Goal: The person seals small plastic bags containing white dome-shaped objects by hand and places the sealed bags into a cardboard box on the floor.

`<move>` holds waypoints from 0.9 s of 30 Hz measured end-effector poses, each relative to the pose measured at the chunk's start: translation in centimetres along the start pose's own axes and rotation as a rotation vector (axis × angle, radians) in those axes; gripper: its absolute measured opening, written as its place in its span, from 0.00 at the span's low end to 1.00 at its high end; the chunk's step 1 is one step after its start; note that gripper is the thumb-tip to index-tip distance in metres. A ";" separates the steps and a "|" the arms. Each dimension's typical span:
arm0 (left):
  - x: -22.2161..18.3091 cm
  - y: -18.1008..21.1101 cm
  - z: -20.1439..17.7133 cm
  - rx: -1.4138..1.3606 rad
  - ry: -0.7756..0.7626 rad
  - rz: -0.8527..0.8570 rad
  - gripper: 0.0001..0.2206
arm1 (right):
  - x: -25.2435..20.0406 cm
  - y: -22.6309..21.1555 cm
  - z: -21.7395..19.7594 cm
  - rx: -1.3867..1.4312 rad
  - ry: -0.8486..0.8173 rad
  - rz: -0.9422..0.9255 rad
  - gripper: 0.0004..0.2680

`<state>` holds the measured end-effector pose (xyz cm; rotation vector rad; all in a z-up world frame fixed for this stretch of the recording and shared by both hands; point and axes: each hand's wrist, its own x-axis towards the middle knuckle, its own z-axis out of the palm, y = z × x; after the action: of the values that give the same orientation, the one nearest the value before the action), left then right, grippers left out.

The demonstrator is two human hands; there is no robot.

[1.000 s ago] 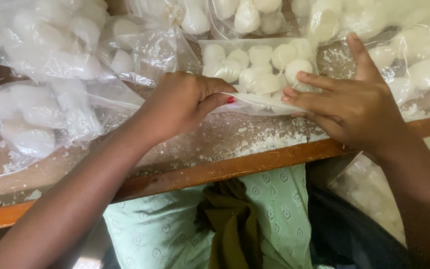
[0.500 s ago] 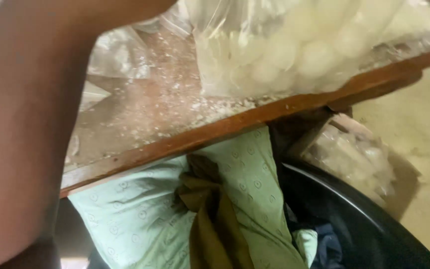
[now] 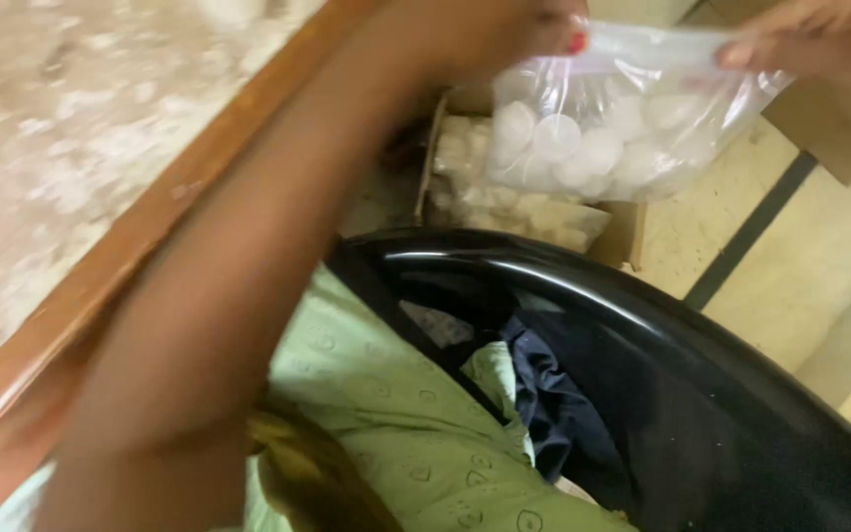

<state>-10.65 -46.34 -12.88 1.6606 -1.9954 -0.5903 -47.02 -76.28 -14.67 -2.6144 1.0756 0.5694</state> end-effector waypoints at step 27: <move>1.3 -4.7 30.9 0.342 -0.311 0.290 0.40 | -6.8 -13.1 32.0 0.578 0.099 0.067 0.34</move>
<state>-25.89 -47.68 -40.16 1.4855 -2.6289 -0.4379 -50.23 -51.01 -38.98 -2.1218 1.1516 0.1092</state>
